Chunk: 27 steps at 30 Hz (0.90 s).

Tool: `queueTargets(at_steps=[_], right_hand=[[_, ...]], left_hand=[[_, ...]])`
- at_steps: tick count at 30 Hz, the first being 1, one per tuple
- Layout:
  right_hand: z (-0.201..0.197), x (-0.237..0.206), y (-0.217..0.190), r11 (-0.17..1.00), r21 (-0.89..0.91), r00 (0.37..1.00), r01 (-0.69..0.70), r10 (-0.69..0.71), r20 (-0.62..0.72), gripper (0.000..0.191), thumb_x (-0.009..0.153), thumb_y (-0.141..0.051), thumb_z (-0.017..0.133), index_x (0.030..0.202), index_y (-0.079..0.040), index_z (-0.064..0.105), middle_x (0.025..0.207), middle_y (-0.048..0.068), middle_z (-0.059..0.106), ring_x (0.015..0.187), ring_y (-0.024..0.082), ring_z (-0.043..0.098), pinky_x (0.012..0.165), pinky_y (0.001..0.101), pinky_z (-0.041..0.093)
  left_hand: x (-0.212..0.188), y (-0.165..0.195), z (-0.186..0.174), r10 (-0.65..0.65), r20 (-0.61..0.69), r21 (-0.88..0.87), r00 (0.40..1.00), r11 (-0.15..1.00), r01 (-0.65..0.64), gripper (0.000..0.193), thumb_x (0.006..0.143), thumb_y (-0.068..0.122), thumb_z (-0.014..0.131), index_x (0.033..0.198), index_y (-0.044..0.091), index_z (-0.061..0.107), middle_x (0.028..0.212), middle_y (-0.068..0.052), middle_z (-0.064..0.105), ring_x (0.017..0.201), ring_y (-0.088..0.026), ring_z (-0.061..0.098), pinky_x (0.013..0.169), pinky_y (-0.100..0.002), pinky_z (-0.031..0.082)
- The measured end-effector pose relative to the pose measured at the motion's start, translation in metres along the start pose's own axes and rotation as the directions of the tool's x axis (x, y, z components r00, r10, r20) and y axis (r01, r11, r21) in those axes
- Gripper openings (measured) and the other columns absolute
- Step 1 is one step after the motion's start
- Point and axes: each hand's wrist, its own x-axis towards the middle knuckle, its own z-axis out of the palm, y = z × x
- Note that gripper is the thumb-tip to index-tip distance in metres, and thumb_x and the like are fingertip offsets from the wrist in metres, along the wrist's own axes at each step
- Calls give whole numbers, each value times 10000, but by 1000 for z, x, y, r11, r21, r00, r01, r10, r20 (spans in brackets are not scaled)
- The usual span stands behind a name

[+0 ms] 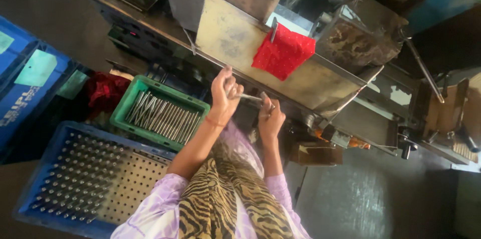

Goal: The person repeatedly picks metal rods from a green bin, presses them against a rotating grinding wheel, and places them into a blue bin. The person handles the rods one at a time and repeats the cycle throughout the clip.

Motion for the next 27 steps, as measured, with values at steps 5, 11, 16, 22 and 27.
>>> queueTargets(at_steps=[5, 11, 16, 22, 27], right_hand=[[-21, -17, -2, 979, 191, 997, -71, 74, -6, 309, 1054, -315, 585, 935, -34, 632, 586, 86, 613, 512, 184, 614, 497, 353, 475], [-31, 8, -41, 963, 150, 966, -225, 201, 162, 358, 1047, -341, 595, 957, -6, 682, 563, 69, 601, 498, 136, 576, 479, 325, 451], [-45, 23, -50, 935, 111, 933, -336, 315, 171, 383, 1038, -348, 601, 895, 1, 672, 556, 74, 607, 482, 151, 601, 479, 324, 468], [-53, 24, -7, 944, 221, 960, -244, 203, 190, 319, 1040, -282, 548, 912, -5, 637, 603, 50, 608, 513, 141, 599, 480, 317, 460], [-50, 30, 25, 794, 579, 981, -182, 188, 51, 346, 1106, -282, 554, 877, -28, 610, 624, 23, 572, 524, 109, 543, 506, 274, 444]], left_hand=[[25, 5, -6, 221, 26, -40, 975, 975, -220, 142, 1034, 230, 599, 1028, 92, 628, 661, 40, 496, 482, -92, 381, 533, -277, 340], [13, -42, -22, 166, 405, 324, 899, 894, -310, 650, 1069, 532, 515, 942, -72, 718, 690, -70, 630, 594, -150, 575, 590, -311, 493], [12, -58, -20, 0, 716, 302, 698, 902, -309, 630, 1019, 501, 601, 952, -106, 755, 673, -60, 613, 565, -123, 523, 523, -258, 383], [-1, -80, -7, -134, 564, 592, 815, 754, -286, 246, 977, 128, 648, 905, -98, 714, 636, -47, 564, 512, -90, 428, 468, -271, 300], [23, -80, 26, 133, 126, 111, 983, 983, -148, 152, 955, 176, 582, 911, 52, 660, 542, 1, 464, 415, -106, 391, 440, -320, 394]])
